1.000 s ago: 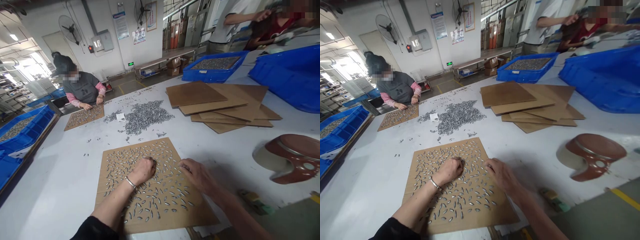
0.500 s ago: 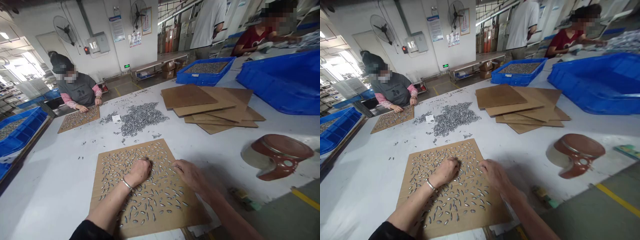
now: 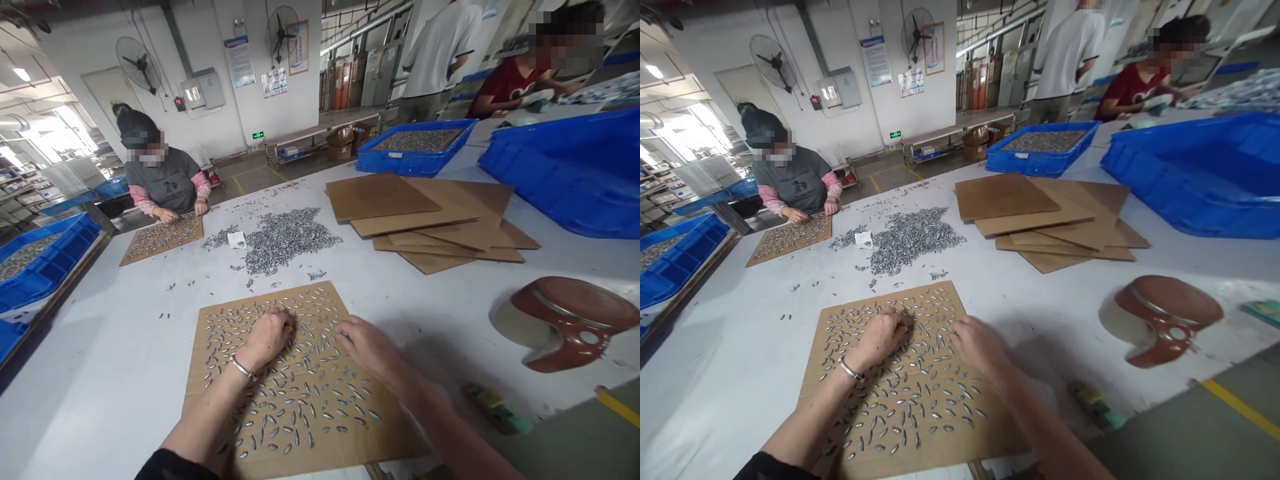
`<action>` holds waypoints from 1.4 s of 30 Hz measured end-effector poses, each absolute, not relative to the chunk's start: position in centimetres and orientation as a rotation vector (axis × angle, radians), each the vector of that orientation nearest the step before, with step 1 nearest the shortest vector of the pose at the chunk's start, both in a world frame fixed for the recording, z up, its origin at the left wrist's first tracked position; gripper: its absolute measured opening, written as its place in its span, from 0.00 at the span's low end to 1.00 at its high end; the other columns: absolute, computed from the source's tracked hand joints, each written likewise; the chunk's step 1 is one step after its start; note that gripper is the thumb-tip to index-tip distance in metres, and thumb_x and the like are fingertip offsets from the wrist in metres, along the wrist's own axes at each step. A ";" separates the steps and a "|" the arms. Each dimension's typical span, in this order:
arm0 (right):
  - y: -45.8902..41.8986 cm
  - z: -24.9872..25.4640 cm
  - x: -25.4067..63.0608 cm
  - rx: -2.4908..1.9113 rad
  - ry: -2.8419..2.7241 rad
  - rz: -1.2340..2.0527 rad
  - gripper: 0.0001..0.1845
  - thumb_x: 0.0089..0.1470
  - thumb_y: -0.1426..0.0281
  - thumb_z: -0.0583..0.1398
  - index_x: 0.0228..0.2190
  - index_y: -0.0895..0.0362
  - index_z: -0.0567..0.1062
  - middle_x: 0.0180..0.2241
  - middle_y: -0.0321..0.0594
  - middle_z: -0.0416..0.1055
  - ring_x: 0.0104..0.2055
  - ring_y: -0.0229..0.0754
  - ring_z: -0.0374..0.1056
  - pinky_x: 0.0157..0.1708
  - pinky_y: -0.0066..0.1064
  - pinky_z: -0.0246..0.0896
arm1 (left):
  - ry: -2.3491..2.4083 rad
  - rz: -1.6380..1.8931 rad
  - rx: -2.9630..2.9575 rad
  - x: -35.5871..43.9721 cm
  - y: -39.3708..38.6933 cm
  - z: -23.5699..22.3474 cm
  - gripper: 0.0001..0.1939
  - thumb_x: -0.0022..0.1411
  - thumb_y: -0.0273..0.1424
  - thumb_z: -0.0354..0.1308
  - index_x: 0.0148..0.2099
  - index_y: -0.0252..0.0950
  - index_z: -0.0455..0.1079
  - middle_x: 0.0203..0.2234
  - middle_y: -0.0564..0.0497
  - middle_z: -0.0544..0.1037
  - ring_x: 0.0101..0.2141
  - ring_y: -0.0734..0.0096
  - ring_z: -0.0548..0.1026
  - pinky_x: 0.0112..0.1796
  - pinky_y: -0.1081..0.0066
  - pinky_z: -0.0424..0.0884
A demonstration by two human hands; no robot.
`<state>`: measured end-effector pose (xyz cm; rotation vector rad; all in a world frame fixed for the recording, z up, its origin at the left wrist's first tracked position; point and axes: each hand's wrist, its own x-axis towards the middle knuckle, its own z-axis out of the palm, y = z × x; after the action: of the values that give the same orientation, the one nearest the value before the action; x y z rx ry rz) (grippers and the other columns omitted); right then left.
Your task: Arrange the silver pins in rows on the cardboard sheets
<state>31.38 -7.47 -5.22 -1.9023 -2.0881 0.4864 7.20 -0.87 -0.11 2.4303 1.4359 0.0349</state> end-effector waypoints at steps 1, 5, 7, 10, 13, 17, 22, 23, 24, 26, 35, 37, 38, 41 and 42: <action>-7.2 -4.7 30.8 -1.923 -2.137 0.480 0.14 0.66 0.72 0.53 0.36 0.55 0.79 0.41 0.44 0.77 0.44 0.43 0.72 0.41 0.29 0.59 | 1.436 0.042 2.431 7.2 -0.9 -0.1 0.10 0.68 0.26 0.53 0.41 0.36 0.77 0.41 0.44 0.79 0.40 0.63 0.78 0.42 0.69 0.71; -6.1 -3.2 28.8 -1.991 -2.240 0.476 0.13 0.65 0.74 0.54 0.34 0.56 0.79 0.41 0.46 0.77 0.42 0.43 0.73 0.38 0.30 0.57 | 1.426 0.057 2.431 7.1 -1.3 -0.4 0.11 0.68 0.26 0.53 0.39 0.36 0.77 0.39 0.46 0.79 0.39 0.64 0.78 0.41 0.70 0.70; -5.8 -3.0 28.5 -1.974 -2.273 0.495 0.13 0.64 0.75 0.54 0.33 0.56 0.78 0.40 0.46 0.78 0.42 0.44 0.73 0.38 0.31 0.56 | 1.429 0.060 2.426 6.9 -1.3 -0.6 0.11 0.68 0.26 0.53 0.38 0.36 0.77 0.39 0.46 0.79 0.38 0.65 0.78 0.41 0.71 0.70; -5.4 -3.3 28.8 -1.930 -2.296 0.495 0.12 0.61 0.77 0.55 0.30 0.56 0.76 0.39 0.45 0.77 0.41 0.43 0.72 0.37 0.31 0.53 | 1.447 0.065 2.417 6.5 -1.3 -0.9 0.11 0.69 0.26 0.52 0.38 0.36 0.77 0.38 0.45 0.80 0.38 0.65 0.78 0.41 0.71 0.70; -5.1 -3.9 29.7 -1.893 -2.252 0.444 0.11 0.60 0.77 0.54 0.30 0.56 0.74 0.34 0.41 0.76 0.36 0.40 0.69 0.34 0.30 0.50 | 1.461 0.071 2.409 6.1 -1.2 -0.9 0.10 0.69 0.27 0.53 0.39 0.36 0.76 0.39 0.45 0.80 0.38 0.65 0.78 0.39 0.71 0.70; -4.4 -4.2 29.9 -1.873 -2.199 0.393 0.10 0.62 0.78 0.53 0.33 0.55 0.72 0.31 0.38 0.74 0.32 0.39 0.66 0.32 0.30 0.48 | 1.473 0.084 2.400 5.8 -1.3 -0.4 0.09 0.70 0.27 0.54 0.39 0.35 0.76 0.41 0.45 0.80 0.36 0.65 0.78 0.37 0.71 0.70; -4.0 -3.4 27.8 -1.912 -2.304 0.397 0.10 0.62 0.79 0.55 0.38 0.57 0.75 0.40 0.43 0.78 0.39 0.40 0.72 0.33 0.29 0.50 | 1.474 0.078 2.400 5.6 -1.4 -0.5 0.09 0.70 0.28 0.54 0.40 0.36 0.76 0.41 0.45 0.80 0.38 0.64 0.79 0.40 0.71 0.70; -3.9 -3.3 27.4 -1.948 -2.312 0.384 0.11 0.62 0.79 0.55 0.39 0.57 0.75 0.41 0.45 0.78 0.40 0.41 0.73 0.33 0.29 0.51 | 1.473 0.074 2.401 5.6 -1.4 -0.6 0.09 0.70 0.27 0.54 0.41 0.36 0.76 0.41 0.45 0.80 0.38 0.64 0.79 0.40 0.71 0.70; -3.9 -3.2 27.0 -1.987 -2.311 0.370 0.11 0.63 0.79 0.55 0.40 0.57 0.76 0.42 0.46 0.79 0.42 0.42 0.73 0.34 0.30 0.51 | 1.471 0.070 2.401 5.5 -1.4 -0.7 0.09 0.70 0.27 0.54 0.41 0.36 0.77 0.41 0.45 0.80 0.39 0.64 0.79 0.40 0.71 0.71; -3.8 -3.2 26.5 -2.054 -2.291 0.354 0.13 0.63 0.79 0.55 0.43 0.58 0.77 0.43 0.48 0.79 0.43 0.43 0.74 0.34 0.30 0.53 | 1.466 0.066 2.402 5.4 -1.4 -0.9 0.10 0.70 0.27 0.53 0.41 0.36 0.77 0.41 0.45 0.80 0.39 0.64 0.79 0.40 0.71 0.71; -3.9 -3.3 28.0 -2.019 -2.231 0.324 0.14 0.67 0.75 0.53 0.38 0.56 0.79 0.42 0.45 0.78 0.42 0.42 0.73 0.36 0.29 0.55 | 1.459 0.081 2.401 5.5 -1.1 -0.7 0.10 0.69 0.27 0.53 0.40 0.36 0.76 0.41 0.44 0.80 0.39 0.64 0.79 0.40 0.70 0.71; -3.9 -3.3 28.2 -1.966 -2.245 0.309 0.15 0.67 0.74 0.53 0.37 0.55 0.79 0.41 0.44 0.78 0.42 0.42 0.72 0.37 0.29 0.56 | 1.458 0.082 2.399 5.9 -0.8 -0.7 0.10 0.69 0.27 0.52 0.40 0.36 0.76 0.41 0.44 0.80 0.39 0.64 0.79 0.41 0.70 0.71; -3.9 -3.4 28.1 -1.945 -2.270 0.318 0.14 0.67 0.73 0.53 0.36 0.55 0.79 0.41 0.44 0.78 0.42 0.42 0.72 0.38 0.29 0.57 | 1.457 0.082 2.399 6.1 -0.7 -0.7 0.10 0.69 0.26 0.52 0.40 0.36 0.76 0.41 0.44 0.80 0.39 0.64 0.79 0.41 0.70 0.71; -3.8 -3.7 27.2 -1.932 -2.343 0.324 0.12 0.65 0.73 0.56 0.36 0.56 0.80 0.41 0.47 0.78 0.43 0.45 0.73 0.38 0.30 0.58 | 1.455 0.081 2.402 6.9 -0.5 -0.8 0.11 0.69 0.27 0.52 0.40 0.35 0.76 0.41 0.43 0.80 0.41 0.62 0.78 0.43 0.69 0.72; -3.8 -3.9 26.8 -1.950 -2.349 0.311 0.11 0.65 0.73 0.56 0.37 0.57 0.80 0.42 0.48 0.78 0.42 0.45 0.73 0.37 0.30 0.58 | 1.455 0.082 2.402 7.2 -0.6 -0.8 0.11 0.69 0.27 0.52 0.40 0.35 0.76 0.41 0.43 0.80 0.41 0.62 0.78 0.43 0.68 0.72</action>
<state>26.82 -3.81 -3.86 -1.9499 -2.3485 0.3107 7.20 -0.58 -0.79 2.4023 1.4545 0.0815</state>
